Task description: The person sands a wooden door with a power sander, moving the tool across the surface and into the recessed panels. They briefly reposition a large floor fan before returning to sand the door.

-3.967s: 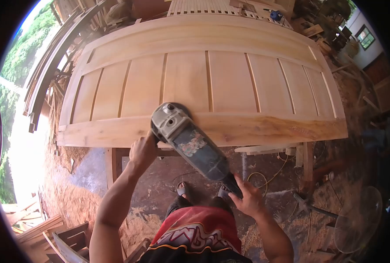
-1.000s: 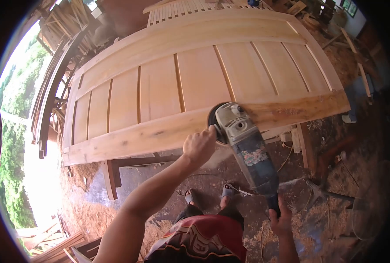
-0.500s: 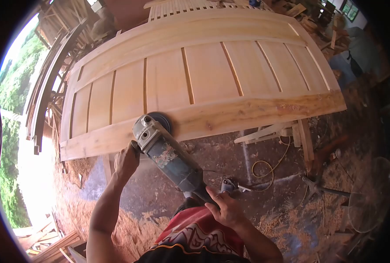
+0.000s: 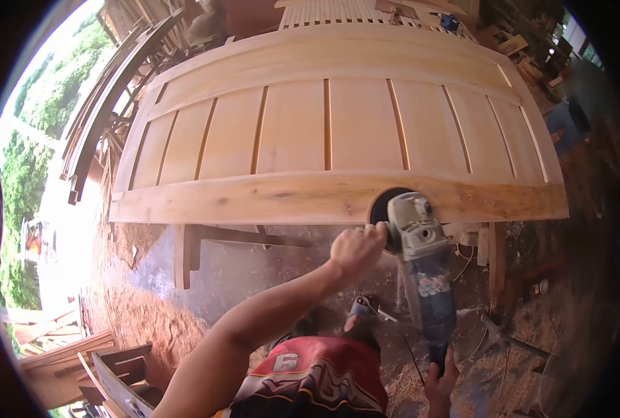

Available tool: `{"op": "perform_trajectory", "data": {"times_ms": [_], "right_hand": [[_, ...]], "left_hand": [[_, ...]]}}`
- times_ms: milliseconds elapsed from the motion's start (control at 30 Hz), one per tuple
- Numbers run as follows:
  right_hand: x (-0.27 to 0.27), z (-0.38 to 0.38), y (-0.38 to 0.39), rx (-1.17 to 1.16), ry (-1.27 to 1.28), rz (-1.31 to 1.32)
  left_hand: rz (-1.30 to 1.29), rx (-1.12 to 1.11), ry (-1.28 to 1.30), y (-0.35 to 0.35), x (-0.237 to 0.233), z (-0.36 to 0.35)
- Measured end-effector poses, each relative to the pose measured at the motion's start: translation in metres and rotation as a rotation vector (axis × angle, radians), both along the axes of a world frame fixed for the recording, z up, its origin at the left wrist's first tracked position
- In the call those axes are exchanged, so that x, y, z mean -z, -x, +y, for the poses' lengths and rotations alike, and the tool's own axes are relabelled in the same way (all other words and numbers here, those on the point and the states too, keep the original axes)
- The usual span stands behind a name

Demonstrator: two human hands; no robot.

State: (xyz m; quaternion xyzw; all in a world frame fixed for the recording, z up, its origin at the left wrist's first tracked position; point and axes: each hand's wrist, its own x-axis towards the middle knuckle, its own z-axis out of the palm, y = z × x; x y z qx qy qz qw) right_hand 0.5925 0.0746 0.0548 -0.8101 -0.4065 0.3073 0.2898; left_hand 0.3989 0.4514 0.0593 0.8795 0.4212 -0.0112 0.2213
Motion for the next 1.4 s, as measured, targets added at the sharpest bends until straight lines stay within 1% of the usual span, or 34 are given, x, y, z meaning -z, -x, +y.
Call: {"op": "perform_trajectory", "data": {"times_ms": [67,100,200,300,400,433,533,567,600,667,700,733,767,800,833,900,967,1067,1133,1200,1333,1400], "right_hand": [[-0.003,-0.005,-0.007,0.111,0.069,0.05],[-0.006,-0.004,-0.008,0.095,0.104,0.06],[0.017,-0.001,-0.004,0.024,-0.006,-0.018],[0.001,0.046,0.032,-0.096,0.003,0.036],[0.006,0.087,0.075,-0.298,-0.086,-0.077],[-0.006,0.109,0.097,-0.346,-0.08,-0.109],[-0.004,0.148,0.146,-0.482,-0.078,-0.069],[-0.004,0.16,0.166,-0.49,-0.089,-0.009],[-0.003,0.174,0.187,-0.531,-0.138,-0.011],[-0.003,0.2,0.228,-0.609,-0.231,-0.021],[-0.003,0.214,0.248,-0.651,-0.244,-0.024],[-0.003,0.226,0.266,-0.69,-0.255,-0.028],[-0.003,0.237,0.286,-0.699,-0.278,-0.024],[-0.002,0.25,0.303,-0.724,-0.285,-0.006],[-0.002,0.262,0.319,-0.747,-0.289,0.014],[0.001,0.277,0.337,-0.764,-0.301,0.054],[0.001,0.285,0.345,-0.747,-0.319,0.085],[0.001,0.277,0.329,-0.717,-0.344,0.085],[0.0,0.262,0.306,-0.68,-0.334,0.042],[-0.002,0.244,0.279,-0.636,-0.312,0.01],[-0.004,0.2,0.217,-0.522,-0.186,-0.001],[-0.005,0.179,0.186,-0.476,-0.122,-0.011]], "left_hand": [[-0.067,0.034,-0.057,-0.02,0.008,0.0],[-0.07,0.039,-0.069,-0.021,0.011,0.0],[-0.074,-0.037,-0.055,0.005,0.012,0.01],[-0.028,-0.134,-0.027,0.071,0.008,0.025],[-0.012,-0.251,-0.002,0.153,0.007,0.036],[0.017,-0.279,-0.008,0.18,0.006,0.039],[0.064,-0.372,-0.016,0.263,0.006,0.048],[0.077,-0.404,-0.014,0.29,0.005,0.049],[0.111,-0.452,0.009,0.315,0.002,0.052],[0.093,-0.503,-0.037,0.367,0.008,0.057],[0.129,-0.547,-0.002,0.391,0.008,0.061],[0.115,-0.577,-0.017,0.411,-0.006,0.062],[0.134,-0.593,-0.055,0.437,0.003,0.066],[0.166,-0.636,-0.036,0.46,0.009,0.071],[0.147,-0.645,-0.077,0.484,0.018,0.076],[0.132,-0.645,-0.12,0.511,0.02,0.081],[0.13,-0.636,-0.129,0.513,0.018,0.084],[0.127,-0.615,-0.103,0.492,0.013,0.086],[0.138,-0.61,-0.048,0.459,0.008,0.084],[0.127,-0.558,-0.025,0.423,0.007,0.081],[0.112,-0.452,0.03,0.344,0.005,0.073],[0.06,-0.411,0.003,0.309,0.013,0.067]]}}
